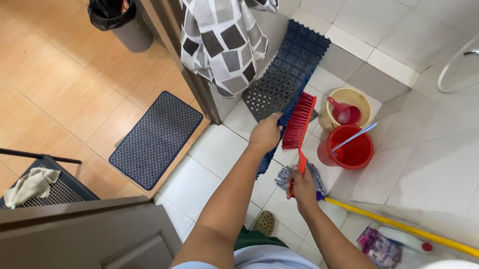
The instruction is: The recorder cleans a bathroom floor by scrubbing floor mats with a brush and mopping the tile surface.
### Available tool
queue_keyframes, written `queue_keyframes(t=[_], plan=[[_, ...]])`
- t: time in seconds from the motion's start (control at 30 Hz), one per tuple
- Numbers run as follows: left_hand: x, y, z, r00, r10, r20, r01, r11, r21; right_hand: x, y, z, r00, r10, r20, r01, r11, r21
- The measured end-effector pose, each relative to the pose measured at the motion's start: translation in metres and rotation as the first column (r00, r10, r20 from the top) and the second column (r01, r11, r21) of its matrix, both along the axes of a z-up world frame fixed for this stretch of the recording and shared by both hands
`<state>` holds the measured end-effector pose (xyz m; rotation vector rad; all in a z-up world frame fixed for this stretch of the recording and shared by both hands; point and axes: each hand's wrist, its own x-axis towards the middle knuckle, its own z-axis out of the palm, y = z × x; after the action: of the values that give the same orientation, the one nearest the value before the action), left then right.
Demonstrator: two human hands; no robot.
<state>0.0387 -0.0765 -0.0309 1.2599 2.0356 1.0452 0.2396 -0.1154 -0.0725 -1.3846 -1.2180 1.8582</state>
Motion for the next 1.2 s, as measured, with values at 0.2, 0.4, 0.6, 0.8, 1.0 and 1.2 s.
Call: queue_keyframes(t=[0.2, 0.4, 0.6, 0.8, 1.0, 1.2], plan=[[0.006, -0.031, 0.001, 1.000, 0.016, 0.023, -0.014, 0.996, -0.083, 0.000, -0.004, -0.003, 0.995, 0.029, 0.097, -0.025, 0.999, -0.041], [0.012, -0.036, -0.016, 0.998, 0.008, 0.062, -0.001, 0.994, -0.105, -0.001, -0.021, -0.002, 0.989, 0.040, 0.140, -0.021, 0.991, -0.130], [0.009, -0.028, -0.033, 0.996, 0.018, 0.085, -0.010, 0.995, -0.096, -0.011, -0.049, -0.002, 0.989, -0.002, 0.145, 0.017, 0.994, -0.105], [-0.013, -0.015, -0.032, 0.994, -0.095, 0.047, 0.089, 0.991, 0.103, -0.017, 0.007, -0.022, 0.996, -0.068, 0.062, 0.075, 0.991, -0.110], [-0.039, -0.012, 0.009, 0.992, -0.112, 0.058, 0.108, 0.992, 0.068, -0.037, -0.063, 0.038, 0.998, -0.058, 0.030, 0.062, 0.986, -0.154], [-0.043, -0.001, 0.011, 0.980, -0.199, 0.012, 0.197, 0.978, 0.073, -0.036, -0.020, 0.026, 0.995, -0.104, 0.001, 0.103, 0.985, -0.136]])
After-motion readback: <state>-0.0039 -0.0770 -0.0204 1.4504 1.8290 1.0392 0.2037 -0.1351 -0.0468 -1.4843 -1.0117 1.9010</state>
